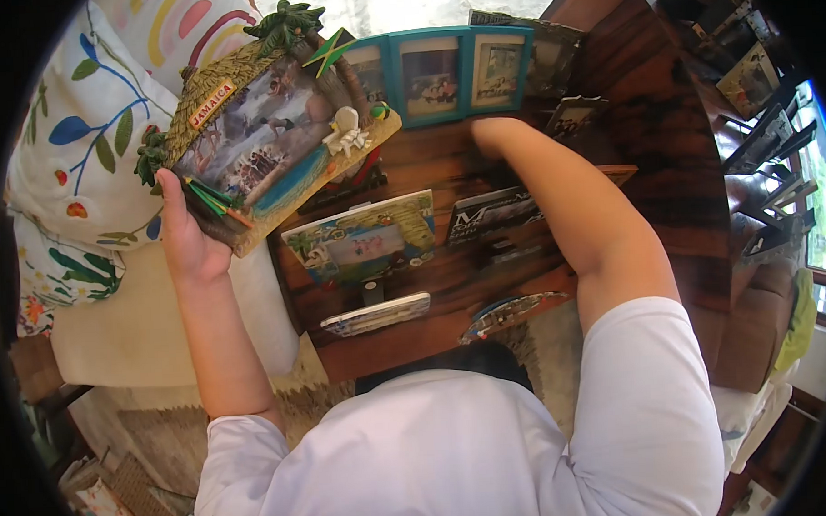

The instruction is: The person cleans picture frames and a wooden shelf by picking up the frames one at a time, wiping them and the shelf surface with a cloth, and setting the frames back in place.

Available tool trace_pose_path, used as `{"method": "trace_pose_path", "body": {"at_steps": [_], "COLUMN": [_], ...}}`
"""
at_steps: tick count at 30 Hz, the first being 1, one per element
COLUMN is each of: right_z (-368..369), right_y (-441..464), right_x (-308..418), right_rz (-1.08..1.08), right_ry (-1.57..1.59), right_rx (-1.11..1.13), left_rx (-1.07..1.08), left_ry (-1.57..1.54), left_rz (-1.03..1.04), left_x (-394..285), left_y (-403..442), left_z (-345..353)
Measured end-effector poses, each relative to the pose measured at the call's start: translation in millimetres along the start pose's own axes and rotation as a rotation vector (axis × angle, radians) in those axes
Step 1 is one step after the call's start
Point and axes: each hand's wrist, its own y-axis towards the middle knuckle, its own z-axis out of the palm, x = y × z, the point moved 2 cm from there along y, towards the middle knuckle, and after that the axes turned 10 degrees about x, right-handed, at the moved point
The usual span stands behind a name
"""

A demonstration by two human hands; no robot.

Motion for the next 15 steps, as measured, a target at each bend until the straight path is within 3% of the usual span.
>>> {"method": "trace_pose_path", "body": {"at_steps": [1,3,7,9,11,15], "right_z": [-10,-18,-19,-13,-6,-2], "right_y": [-7,6,16,15,4,-13], "right_x": [19,52,76,53,21,-8], "right_rz": [0.107,-0.092,-0.312,-0.297,-0.143,0.075], "right_ry": [0.214,0.048,0.118,0.3,0.374,0.323], "right_rx": [-0.001,-0.066,-0.249,-0.154,-0.072,-0.092], "left_rx": [-0.024,-0.057,-0.112,-0.155,-0.218,-0.264], "left_ry": [0.0,-0.024,-0.043,0.013,0.095,0.279], "left_rz": [0.003,-0.004,-0.011,0.012,0.05,0.183], "left_x": [2,6,21,27,30,29], "left_y": [1,3,7,9,10,10], "left_z": [-1,2,12,18,27,37]}}
